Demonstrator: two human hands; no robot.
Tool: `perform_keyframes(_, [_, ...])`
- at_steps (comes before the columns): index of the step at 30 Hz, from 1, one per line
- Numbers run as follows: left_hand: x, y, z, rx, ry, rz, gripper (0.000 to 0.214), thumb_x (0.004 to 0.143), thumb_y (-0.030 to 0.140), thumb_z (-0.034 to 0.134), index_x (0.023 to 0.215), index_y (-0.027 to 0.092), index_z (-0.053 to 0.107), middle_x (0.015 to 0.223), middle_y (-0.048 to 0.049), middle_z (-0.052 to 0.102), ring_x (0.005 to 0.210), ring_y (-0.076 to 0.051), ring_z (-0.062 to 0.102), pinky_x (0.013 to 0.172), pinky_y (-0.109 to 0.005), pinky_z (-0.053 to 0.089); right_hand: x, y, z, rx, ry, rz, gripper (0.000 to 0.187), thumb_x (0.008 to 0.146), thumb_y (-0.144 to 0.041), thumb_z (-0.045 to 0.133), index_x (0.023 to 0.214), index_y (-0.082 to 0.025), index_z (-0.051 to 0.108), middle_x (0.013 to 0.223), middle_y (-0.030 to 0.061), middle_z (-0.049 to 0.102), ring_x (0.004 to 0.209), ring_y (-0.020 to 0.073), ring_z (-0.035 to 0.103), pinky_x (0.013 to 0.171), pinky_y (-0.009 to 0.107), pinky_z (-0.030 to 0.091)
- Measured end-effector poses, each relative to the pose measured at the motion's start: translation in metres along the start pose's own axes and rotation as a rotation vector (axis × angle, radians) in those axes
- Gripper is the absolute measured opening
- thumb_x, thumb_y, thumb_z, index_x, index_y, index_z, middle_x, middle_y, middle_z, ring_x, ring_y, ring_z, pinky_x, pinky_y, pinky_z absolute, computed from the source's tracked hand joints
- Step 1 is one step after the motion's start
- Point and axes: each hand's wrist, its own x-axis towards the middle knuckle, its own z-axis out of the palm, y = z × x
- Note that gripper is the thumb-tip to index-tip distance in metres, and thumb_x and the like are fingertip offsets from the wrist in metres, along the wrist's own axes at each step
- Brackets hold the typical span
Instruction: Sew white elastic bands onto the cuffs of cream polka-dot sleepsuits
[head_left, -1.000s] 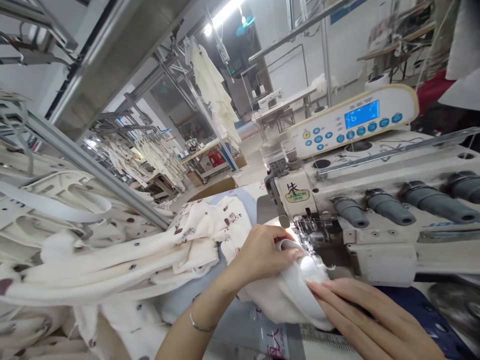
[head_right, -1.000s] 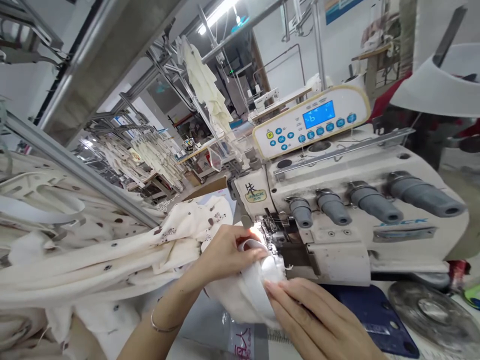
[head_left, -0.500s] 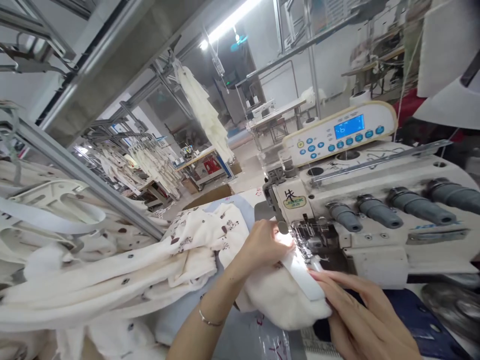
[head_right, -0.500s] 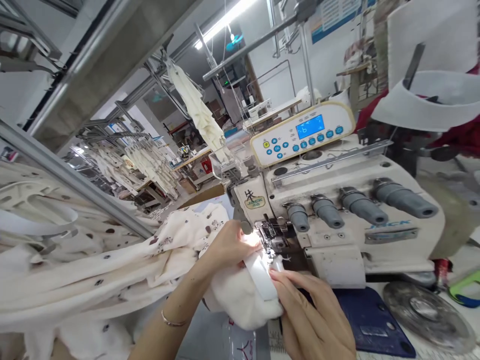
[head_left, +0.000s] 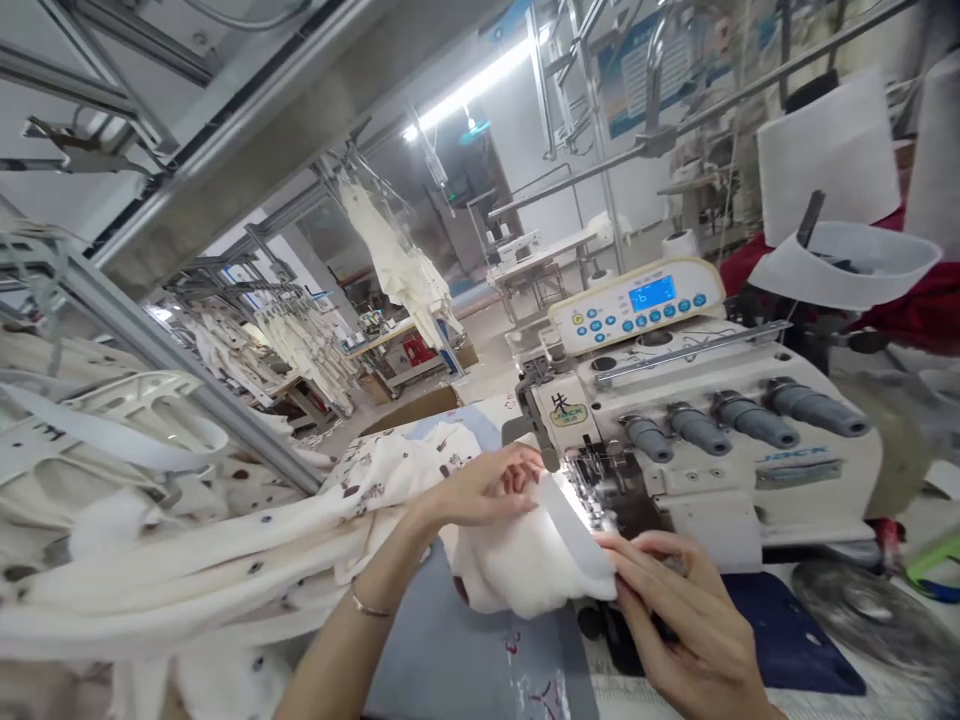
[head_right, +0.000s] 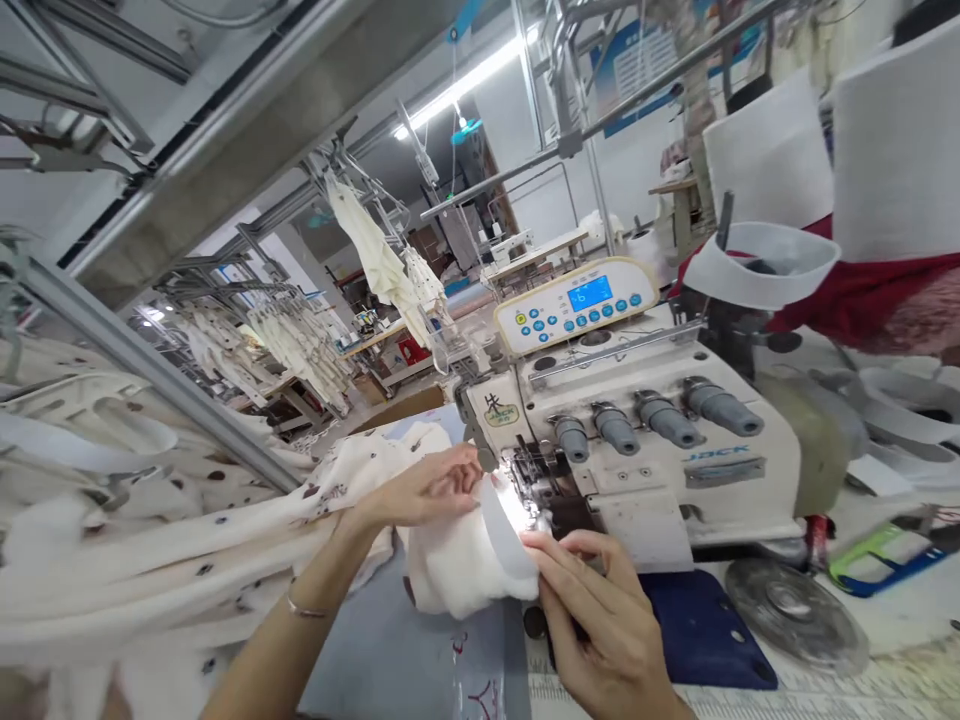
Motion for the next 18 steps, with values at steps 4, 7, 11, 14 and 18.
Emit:
perform_keyframes(4, [-0.019, 0.041, -0.005, 0.684, -0.073, 0.067, 0.012, 0.078, 0.011, 0.048, 0.082, 0.016, 0.058, 0.082, -0.006, 0.059, 0.075, -0.018, 0.052, 0.069, -0.031, 0.041, 0.0, 0.001, -0.005, 0.068, -0.027, 0.026, 0.041, 0.081, 0.001, 0.055, 0.118, -0.015, 0.058, 0.11, 0.0093, 0.063, 0.093, 0.0179, 0.056, 0.08, 0.035, 0.049])
perform_keyframes(7, [-0.033, 0.08, -0.001, 0.618, -0.282, 0.316, 0.011, 0.072, 0.012, 0.057, 0.079, 0.018, 0.061, 0.082, -0.0032, 0.062, 0.083, -0.018, 0.055, 0.082, -0.032, 0.044, 0.002, 0.003, -0.012, 0.096, -0.121, 0.079, 0.039, 0.084, -0.006, 0.052, 0.122, -0.014, 0.055, 0.115, 0.0105, 0.059, 0.097, 0.018, 0.054, 0.082, 0.032, 0.05])
perform_keyframes(11, [-0.044, 0.101, 0.017, 0.421, -0.439, 0.517, 0.009, 0.084, 0.024, 0.059, 0.075, 0.021, 0.06, 0.086, -0.0013, 0.069, 0.092, -0.016, 0.057, 0.098, -0.026, 0.041, 0.005, 0.004, -0.023, 0.126, -0.236, 0.14, 0.036, 0.088, -0.016, 0.046, 0.124, -0.018, 0.053, 0.109, 0.0086, 0.057, 0.104, 0.017, 0.053, 0.084, 0.025, 0.052])
perform_keyframes(14, [-0.048, 0.096, 0.028, 0.549, -0.359, 0.426, 0.015, 0.09, 0.024, 0.051, 0.081, 0.02, 0.061, 0.077, -0.0027, 0.068, 0.082, -0.016, 0.059, 0.087, -0.028, 0.046, 0.007, 0.003, -0.026, 0.193, -0.288, 0.211, 0.034, 0.088, -0.018, 0.047, 0.122, -0.02, 0.053, 0.11, 0.0082, 0.053, 0.104, 0.0154, 0.056, 0.084, 0.021, 0.052])
perform_keyframes(18, [-0.051, 0.091, 0.027, 0.586, -0.236, 0.422, 0.019, 0.083, 0.006, 0.048, 0.09, 0.018, 0.06, 0.089, -0.0028, 0.069, 0.083, -0.014, 0.059, 0.082, -0.027, 0.044, 0.009, -0.003, -0.027, 0.269, -0.313, 0.244, 0.036, 0.087, -0.017, 0.047, 0.123, -0.02, 0.05, 0.118, 0.0101, 0.05, 0.107, 0.0156, 0.057, 0.089, 0.022, 0.05])
